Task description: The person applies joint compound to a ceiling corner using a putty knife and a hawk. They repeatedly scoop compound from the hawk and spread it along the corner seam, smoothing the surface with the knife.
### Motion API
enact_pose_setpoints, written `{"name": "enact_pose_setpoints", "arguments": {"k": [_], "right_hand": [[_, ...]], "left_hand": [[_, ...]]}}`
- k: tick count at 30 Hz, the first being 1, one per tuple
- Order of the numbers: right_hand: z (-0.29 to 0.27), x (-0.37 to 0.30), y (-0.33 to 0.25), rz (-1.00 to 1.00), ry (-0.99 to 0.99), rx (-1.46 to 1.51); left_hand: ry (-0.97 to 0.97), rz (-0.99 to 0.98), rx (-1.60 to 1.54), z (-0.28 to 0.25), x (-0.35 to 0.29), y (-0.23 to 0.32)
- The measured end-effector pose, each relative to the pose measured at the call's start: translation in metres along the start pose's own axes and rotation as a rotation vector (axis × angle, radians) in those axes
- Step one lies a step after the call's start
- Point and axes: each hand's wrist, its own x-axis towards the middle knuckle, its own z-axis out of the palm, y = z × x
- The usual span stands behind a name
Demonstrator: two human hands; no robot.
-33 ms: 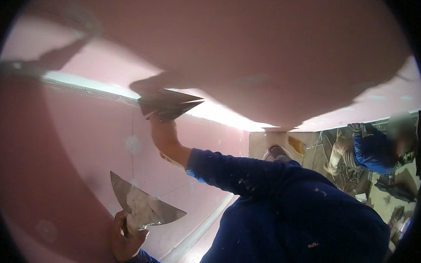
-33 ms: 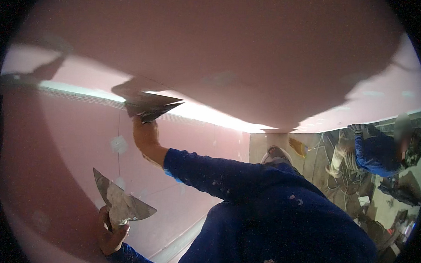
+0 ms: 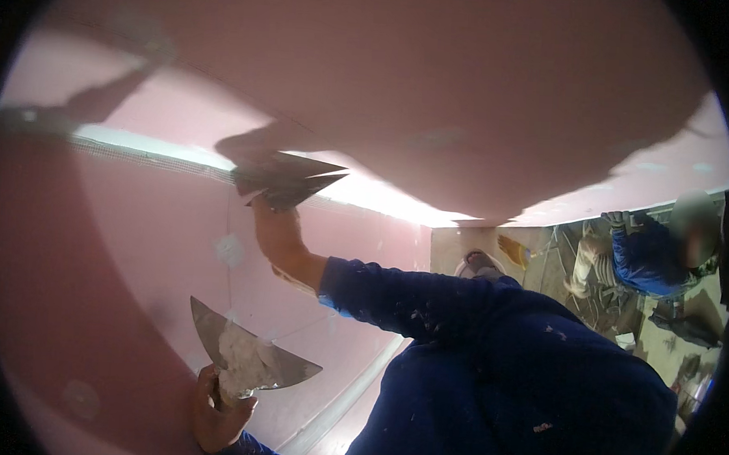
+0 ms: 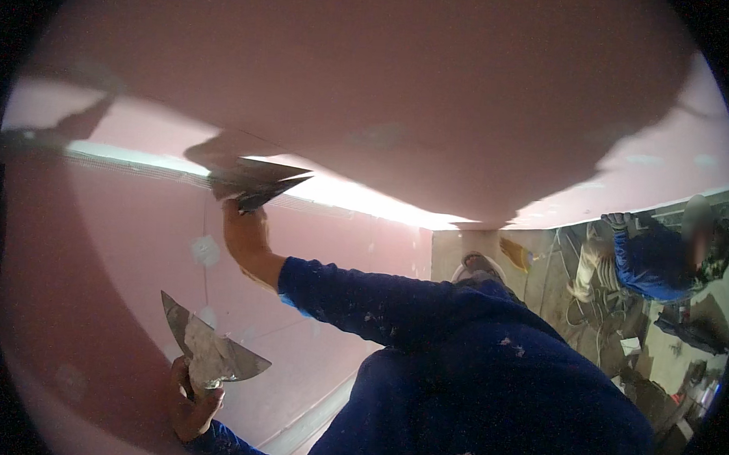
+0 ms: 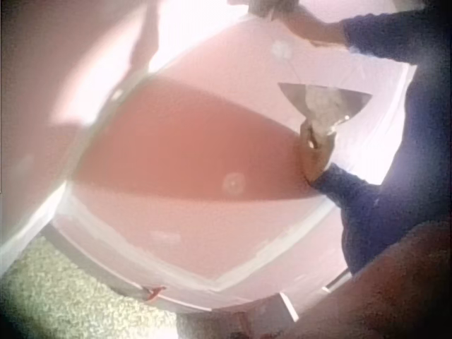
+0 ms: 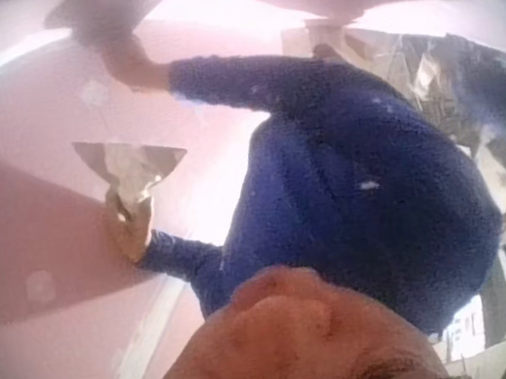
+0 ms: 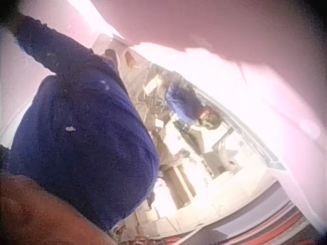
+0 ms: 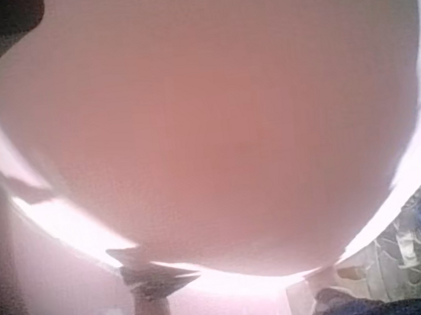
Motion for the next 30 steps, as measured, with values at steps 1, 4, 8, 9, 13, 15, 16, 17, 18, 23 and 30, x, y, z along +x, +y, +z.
{"name": "enact_pose_setpoints", "arguments": {"k": [1,4,8,9,13,15,16,17,18,23,30], "right_hand": [[0.004,-0.005,-0.009,0.064,-0.067,-0.034],[0.006,-0.022,-0.022,0.139,-0.135,-0.028],[-0.034,-0.049,0.002,0.165,-0.118,0.329],[-0.057,-0.051,0.013,0.208,-0.105,0.291],[-0.161,-0.025,0.073,0.324,0.031,0.113],[-0.2,-0.001,0.11,0.419,0.174,0.051],[-0.213,0.013,0.129,0.498,0.291,0.072],[-0.222,0.026,0.147,0.48,0.274,0.066],[-0.229,0.039,0.164,0.472,0.293,0.077],[-0.229,0.093,0.223,0.445,0.33,0.14],[-0.205,0.128,0.247,0.352,0.497,0.16]], "left_hand": [[0.003,0.002,-0.025,0.002,0.001,0.002],[0.014,0.028,-0.056,0.005,0.004,0.005],[-0.008,-0.072,-0.126,0.003,0.006,0.006],[0.004,-0.041,-0.094,0.003,0.006,0.006],[0.044,0.008,-0.01,0.006,0.004,0.006],[0.063,0.028,0.028,0.006,0.004,0.005],[0.049,0.047,0.053,0.005,0.004,0.003],[0.032,0.079,0.083,0.003,0.004,0.003],[-0.002,0.044,0.084,-0.001,0.005,0.001],[-0.01,0.005,0.026,-0.009,0.002,-0.013],[-0.05,-0.052,-0.023,-0.014,0.0,-0.018]]}}
